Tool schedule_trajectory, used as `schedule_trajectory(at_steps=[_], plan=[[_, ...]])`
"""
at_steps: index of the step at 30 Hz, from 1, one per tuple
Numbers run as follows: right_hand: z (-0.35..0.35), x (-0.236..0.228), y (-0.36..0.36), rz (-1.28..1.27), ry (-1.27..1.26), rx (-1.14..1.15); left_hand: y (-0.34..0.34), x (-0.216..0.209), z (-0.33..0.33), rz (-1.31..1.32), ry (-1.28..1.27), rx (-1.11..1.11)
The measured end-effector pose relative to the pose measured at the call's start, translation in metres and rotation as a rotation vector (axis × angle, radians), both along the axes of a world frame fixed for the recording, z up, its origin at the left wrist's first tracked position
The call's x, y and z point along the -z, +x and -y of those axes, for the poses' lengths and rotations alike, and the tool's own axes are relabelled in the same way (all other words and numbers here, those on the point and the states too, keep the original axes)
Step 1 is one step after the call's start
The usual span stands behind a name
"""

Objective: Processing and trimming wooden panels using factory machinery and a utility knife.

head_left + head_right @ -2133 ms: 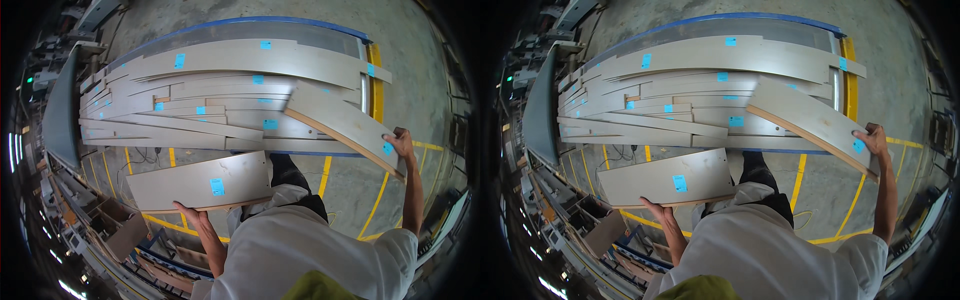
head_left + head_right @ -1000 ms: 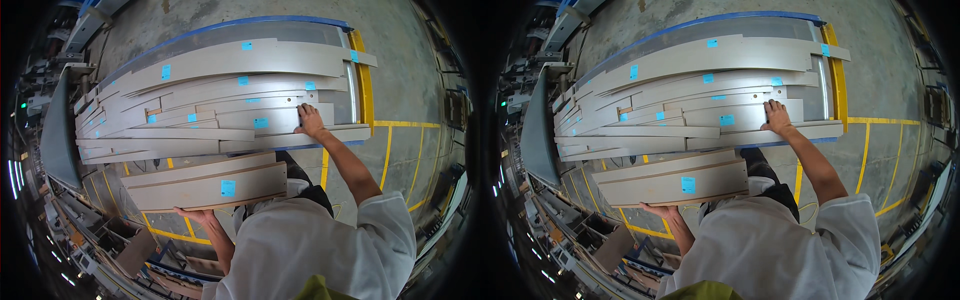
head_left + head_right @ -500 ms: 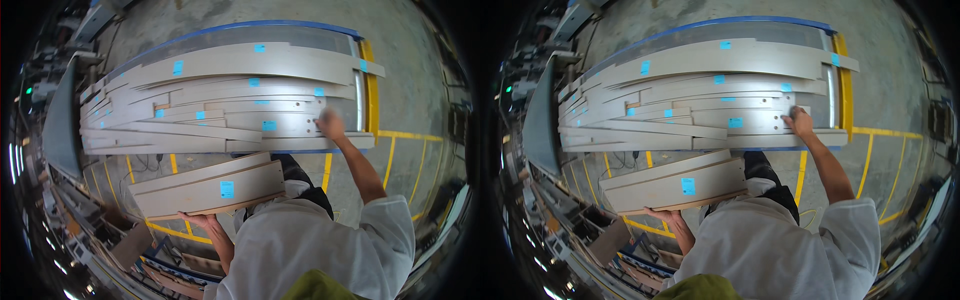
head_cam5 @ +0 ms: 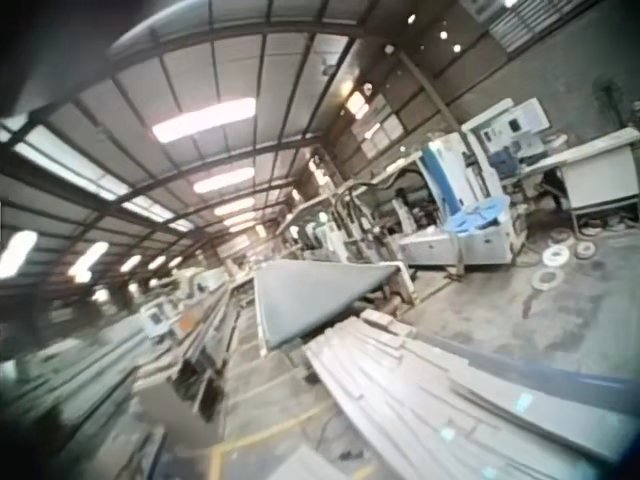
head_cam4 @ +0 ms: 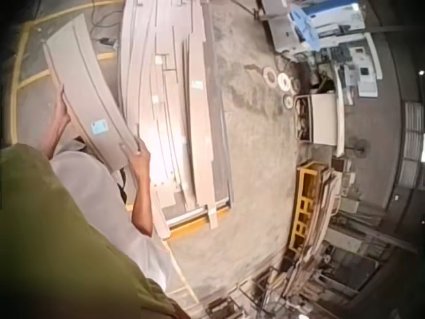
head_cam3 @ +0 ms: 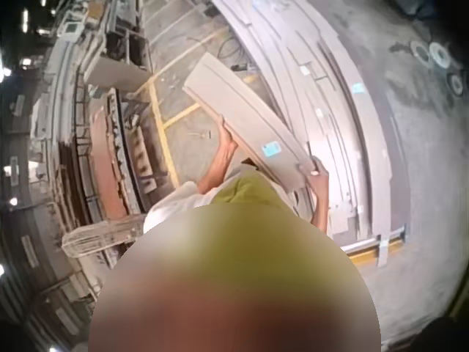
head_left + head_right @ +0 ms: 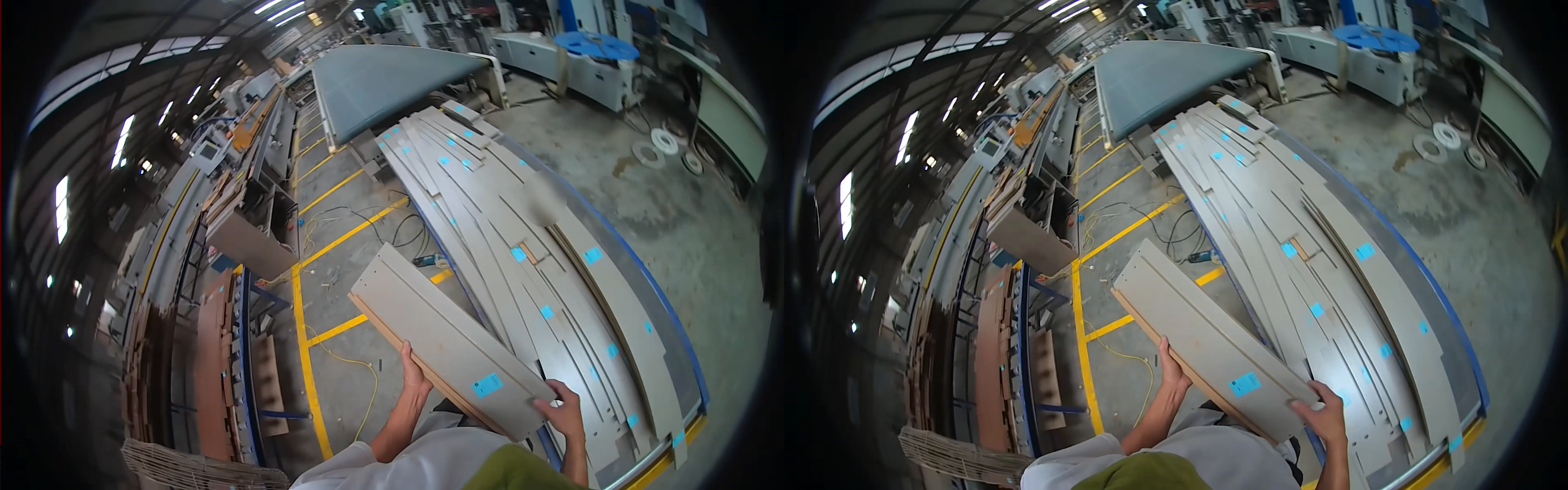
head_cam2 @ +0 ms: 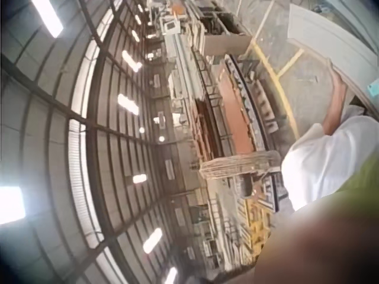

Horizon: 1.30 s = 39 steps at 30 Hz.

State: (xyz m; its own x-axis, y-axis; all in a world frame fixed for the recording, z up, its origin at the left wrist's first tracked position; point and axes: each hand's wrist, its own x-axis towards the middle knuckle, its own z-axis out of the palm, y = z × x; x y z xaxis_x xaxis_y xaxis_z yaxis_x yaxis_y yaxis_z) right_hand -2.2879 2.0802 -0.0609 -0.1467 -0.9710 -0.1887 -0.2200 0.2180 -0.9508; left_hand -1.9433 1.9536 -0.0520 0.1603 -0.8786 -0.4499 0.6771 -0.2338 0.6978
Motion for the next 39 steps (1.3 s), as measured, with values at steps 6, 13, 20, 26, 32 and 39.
schedule_trajectory(at_steps=[6,13,20,26,32,39], plan=[[0.105,-0.057,0.105,-0.404,0.079,-0.324,0.093,0.002,0.008,-0.036,-0.088,-0.197],[0.226,-0.052,0.285,-0.569,-0.13,-0.557,0.258,0.016,0.038,-0.113,-0.01,-0.484],[0.331,-0.034,0.442,-0.372,-0.141,-0.738,0.402,-0.002,0.101,-0.026,-0.009,-0.663],[0.421,0.012,0.517,-0.402,-0.256,-0.603,0.484,-0.001,0.166,-0.056,0.031,-0.81],[0.552,0.038,0.598,-0.222,0.112,-0.833,0.584,0.004,0.28,-0.021,-0.004,-0.933],[0.707,0.014,0.725,-0.105,0.056,-0.932,0.68,-0.024,0.374,0.014,0.048,-1.128]])
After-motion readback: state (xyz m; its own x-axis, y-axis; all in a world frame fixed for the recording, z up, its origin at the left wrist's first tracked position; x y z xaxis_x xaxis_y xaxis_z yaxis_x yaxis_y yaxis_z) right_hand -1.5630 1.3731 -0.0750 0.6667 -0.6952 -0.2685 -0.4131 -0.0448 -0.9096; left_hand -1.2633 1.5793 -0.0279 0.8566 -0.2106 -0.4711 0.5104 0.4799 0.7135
